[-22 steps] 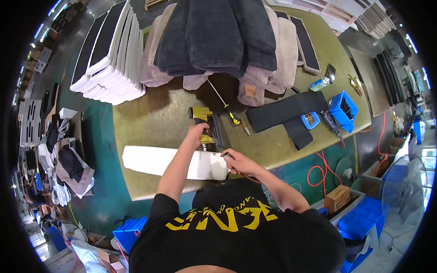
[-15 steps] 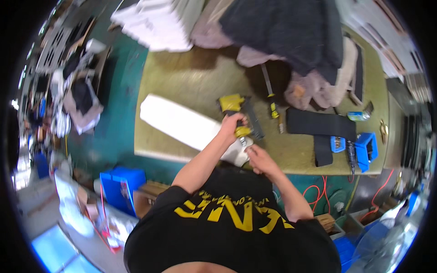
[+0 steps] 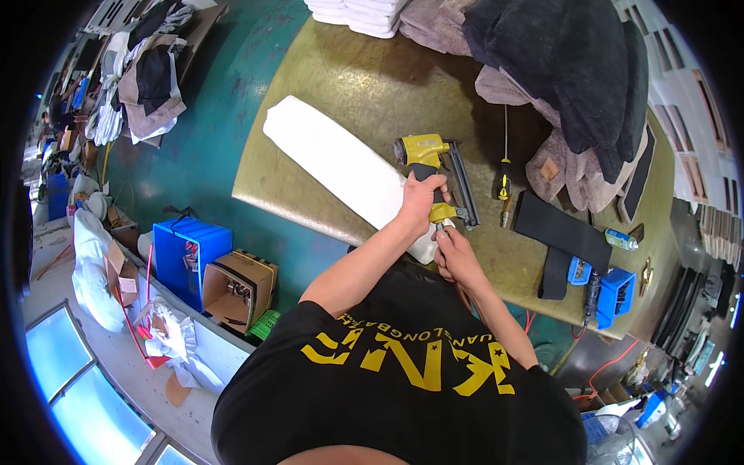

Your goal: The recorder is assembling and finishing padded furniture panels using a pneumatic staple gun, a screwdriver, and a pencil.

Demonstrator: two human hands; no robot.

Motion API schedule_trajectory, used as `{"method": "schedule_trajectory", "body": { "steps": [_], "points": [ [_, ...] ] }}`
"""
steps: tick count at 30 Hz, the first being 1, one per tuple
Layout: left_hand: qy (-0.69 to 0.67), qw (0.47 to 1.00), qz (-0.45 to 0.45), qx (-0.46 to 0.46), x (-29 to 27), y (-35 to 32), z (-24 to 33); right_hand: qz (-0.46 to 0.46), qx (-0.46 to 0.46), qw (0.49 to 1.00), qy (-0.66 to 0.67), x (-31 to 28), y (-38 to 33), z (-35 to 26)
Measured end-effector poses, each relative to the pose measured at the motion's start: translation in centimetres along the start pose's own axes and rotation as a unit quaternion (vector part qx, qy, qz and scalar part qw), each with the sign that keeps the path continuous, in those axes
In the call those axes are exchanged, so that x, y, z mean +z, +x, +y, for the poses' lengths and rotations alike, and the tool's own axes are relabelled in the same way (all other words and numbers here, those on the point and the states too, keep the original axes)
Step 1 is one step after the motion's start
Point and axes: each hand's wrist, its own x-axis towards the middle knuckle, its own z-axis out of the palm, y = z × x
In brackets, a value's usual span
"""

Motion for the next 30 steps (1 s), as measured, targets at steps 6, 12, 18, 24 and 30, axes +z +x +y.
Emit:
{"method": "schedule_trajectory", "body": {
  "steps": [6,12,18,24,30],
  "points": [
    [-0.015,0.999,-0.012,-0.039,0.8,0.6,0.2,0.008,0.052,0.996,0.067,0.2,-0.9,-2.3],
    [-0.037,0.997,-0.013,-0.074,2.0,1.6,-0.3,0.0,0.032,0.997,0.07,-0.9,-0.2,-3.3],
    [0.13,0.987,-0.093,-0.025,4.2,4.4,-1.1,0.159,-0.247,0.904,-0.31,-6.5,2.9,-3.0],
    [0.485,0.859,-0.158,0.049,-3.6,2.5,-1.6,0.283,-0.257,0.701,-0.602,-10.5,3.9,-0.8],
    [0.476,0.878,0.041,0.01,-16.6,-7.4,-0.7,0.191,-0.347,0.751,-0.529,-7.8,5.0,3.3]
  ]
}}
